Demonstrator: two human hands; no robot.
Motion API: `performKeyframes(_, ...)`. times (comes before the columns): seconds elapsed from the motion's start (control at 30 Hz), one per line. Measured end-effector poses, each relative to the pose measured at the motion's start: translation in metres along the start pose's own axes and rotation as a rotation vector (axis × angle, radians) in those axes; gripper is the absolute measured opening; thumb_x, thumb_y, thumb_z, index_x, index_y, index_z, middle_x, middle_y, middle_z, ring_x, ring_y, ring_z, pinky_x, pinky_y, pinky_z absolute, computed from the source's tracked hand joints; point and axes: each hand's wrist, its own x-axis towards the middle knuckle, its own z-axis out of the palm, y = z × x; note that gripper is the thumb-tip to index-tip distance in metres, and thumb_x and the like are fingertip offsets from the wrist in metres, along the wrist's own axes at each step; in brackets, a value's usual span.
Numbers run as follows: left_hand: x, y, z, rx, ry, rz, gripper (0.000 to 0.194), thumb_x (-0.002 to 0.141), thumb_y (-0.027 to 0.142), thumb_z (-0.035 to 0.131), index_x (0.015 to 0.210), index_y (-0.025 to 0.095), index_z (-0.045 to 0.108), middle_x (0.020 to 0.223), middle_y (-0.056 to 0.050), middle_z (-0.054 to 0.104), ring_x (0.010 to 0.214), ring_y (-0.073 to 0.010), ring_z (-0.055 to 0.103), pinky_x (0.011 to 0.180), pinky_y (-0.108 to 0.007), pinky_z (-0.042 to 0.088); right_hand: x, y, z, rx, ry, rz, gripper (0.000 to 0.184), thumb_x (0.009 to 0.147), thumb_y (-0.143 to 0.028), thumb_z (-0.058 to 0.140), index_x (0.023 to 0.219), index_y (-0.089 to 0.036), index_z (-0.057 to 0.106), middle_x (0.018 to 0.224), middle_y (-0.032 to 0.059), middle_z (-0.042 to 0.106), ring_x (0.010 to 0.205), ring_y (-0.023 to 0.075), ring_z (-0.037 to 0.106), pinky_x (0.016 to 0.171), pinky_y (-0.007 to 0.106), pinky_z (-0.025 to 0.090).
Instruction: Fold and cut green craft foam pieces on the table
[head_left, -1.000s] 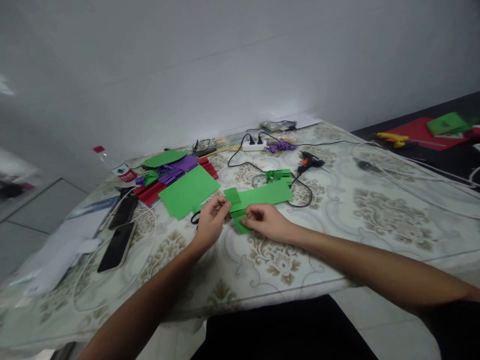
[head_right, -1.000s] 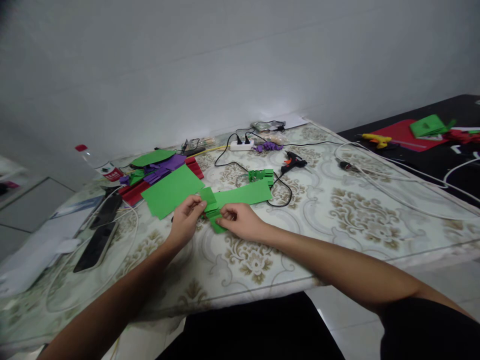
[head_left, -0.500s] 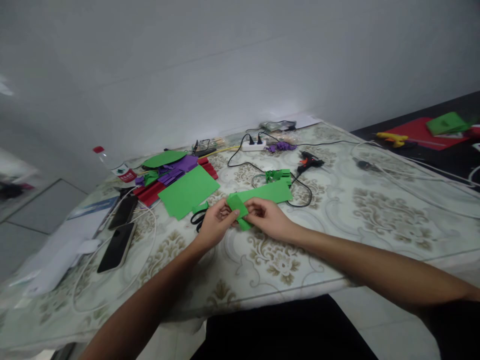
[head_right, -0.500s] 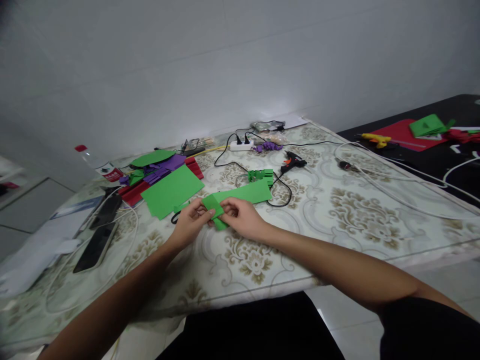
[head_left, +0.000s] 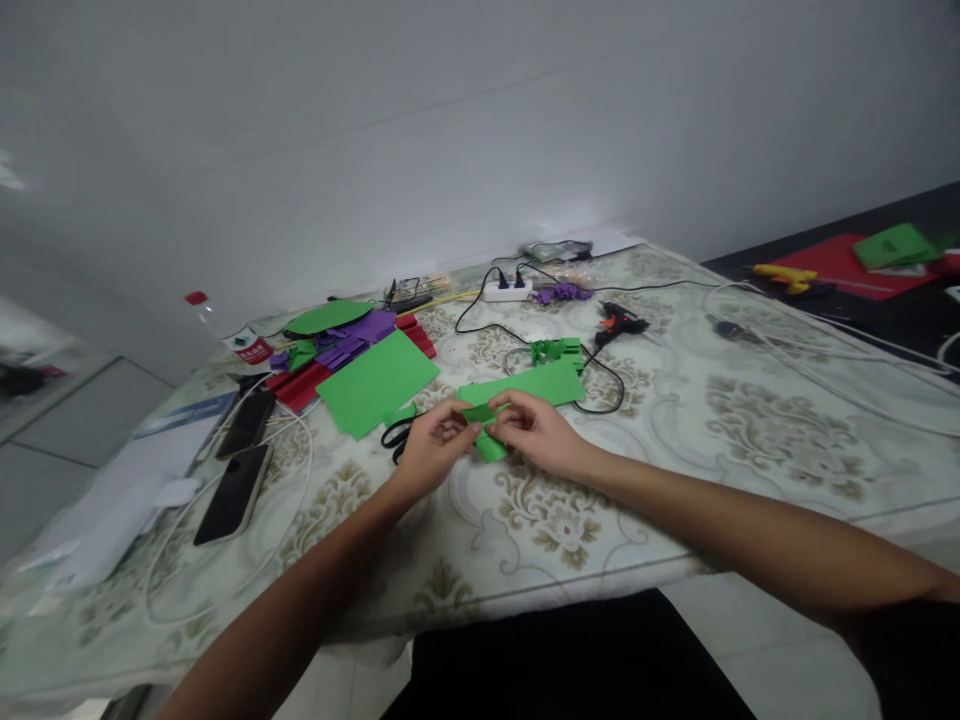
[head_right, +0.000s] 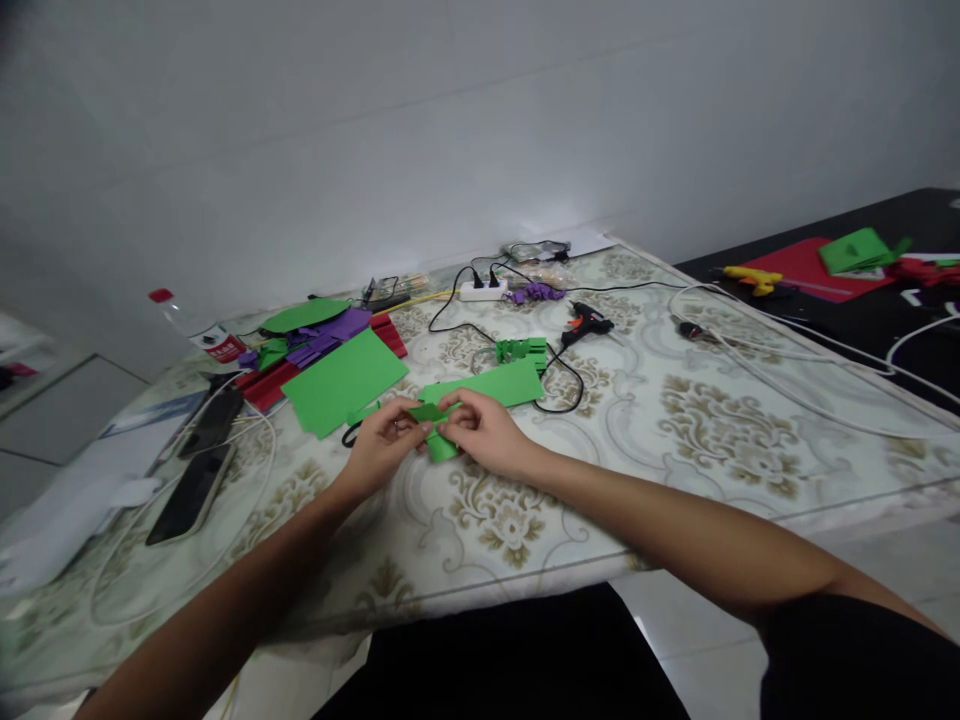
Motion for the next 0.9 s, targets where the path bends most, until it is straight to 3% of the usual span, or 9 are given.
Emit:
performKeyframes(0.2,-0.003,0.0,-0.005,0.12,-0.052,0.088,0.015,0.084,0.026,0.069,0.095,0.017,0.068,0.083,-0.004,0.066,0.068,-0.0119,0.062,0.062,-0.023,0.05,0.001,-0.005,0.0,0.203,0.002,0.106,0.023,0.072,-0.032,0.075,0.086,-0.019,0.062,0.067,-0.0034,0.065,0.056,0.0111,0.06,0.056,0.024,0.05)
performKeyframes(0.4,-0.002,-0.003,-0.006,0.143,-0.023,0.104,0.014,0.087,0.027,0.066,0.096,0.018,0.07,0.088,-0.005,0.065,0.07,-0.0127,0.063,0.063,-0.023,0.053,0.002,-0.01,0.0,0.324,0.089,0.196,0.012,0.069,-0.023,0.074,0.079,-0.018,0.07,0.068,-0.0013,0.068,0.061,0.0108,0.063,0.059,0.021,0.05)
performKeyframes(0.63,0.0,-0.002,-0.005,0.095,0.044,0.142,0.012,0.088,0.025,0.062,0.094,0.018,0.07,0.088,-0.003,0.061,0.063,-0.0096,0.059,0.056,-0.021,0.051,0.001,-0.011,-0.001,0.369,0.04,0.192,0.024,0.06,-0.017,0.079,0.083,-0.019,0.073,0.074,-0.0005,0.073,0.071,0.0137,0.068,0.071,0.025,0.055)
performKeyframes(0.9,-0.001,-0.001,-0.004,0.043,0.004,0.089,0.019,0.083,0.027,0.07,0.099,0.017,0.067,0.091,-0.005,0.064,0.076,-0.0132,0.062,0.062,-0.021,0.052,0.002,-0.011,-0.002,0.327,0.056,0.19,0.029,0.059,-0.023,0.086,0.086,-0.018,0.076,0.076,0.0008,0.075,0.069,0.013,0.068,0.068,0.024,0.055)
